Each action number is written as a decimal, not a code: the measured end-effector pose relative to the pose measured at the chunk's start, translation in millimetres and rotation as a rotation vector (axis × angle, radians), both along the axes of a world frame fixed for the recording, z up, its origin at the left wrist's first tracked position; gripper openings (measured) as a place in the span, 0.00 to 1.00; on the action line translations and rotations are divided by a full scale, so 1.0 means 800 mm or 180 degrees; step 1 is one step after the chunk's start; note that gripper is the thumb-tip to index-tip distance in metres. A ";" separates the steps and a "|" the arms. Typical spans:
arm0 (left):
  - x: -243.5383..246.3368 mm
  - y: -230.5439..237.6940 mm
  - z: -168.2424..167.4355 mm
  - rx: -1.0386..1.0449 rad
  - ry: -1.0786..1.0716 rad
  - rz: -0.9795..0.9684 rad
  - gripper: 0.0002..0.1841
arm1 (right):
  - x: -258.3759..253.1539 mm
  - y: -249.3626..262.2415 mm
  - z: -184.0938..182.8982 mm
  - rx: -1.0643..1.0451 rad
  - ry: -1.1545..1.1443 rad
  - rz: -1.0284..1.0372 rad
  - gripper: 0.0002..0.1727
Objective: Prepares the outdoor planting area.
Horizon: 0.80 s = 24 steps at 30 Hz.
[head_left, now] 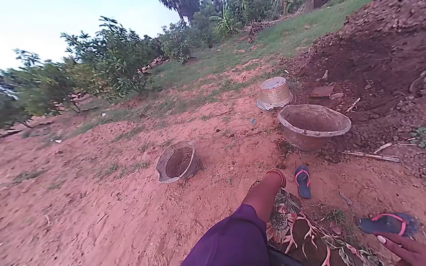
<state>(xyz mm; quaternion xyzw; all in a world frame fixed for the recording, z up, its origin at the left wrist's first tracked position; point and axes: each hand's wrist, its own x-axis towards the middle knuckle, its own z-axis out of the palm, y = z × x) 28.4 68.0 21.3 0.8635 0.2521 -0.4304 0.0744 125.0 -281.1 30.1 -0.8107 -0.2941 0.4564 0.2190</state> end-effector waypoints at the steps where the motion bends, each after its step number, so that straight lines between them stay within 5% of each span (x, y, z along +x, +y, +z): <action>1: 0.000 0.001 -0.001 -0.0002 -0.0001 -0.0005 0.25 | 0.000 0.000 0.001 -0.0005 0.0002 -0.0011 0.28; 12: 0.001 0.002 -0.002 0.0017 0.0031 -0.0009 0.27 | 0.007 0.004 -0.006 -0.0091 0.0014 -0.0179 0.26; 24: 0.021 0.035 -0.055 -0.0026 0.0492 -0.0994 0.29 | -0.007 0.003 0.007 -0.0206 -0.0281 0.0035 0.32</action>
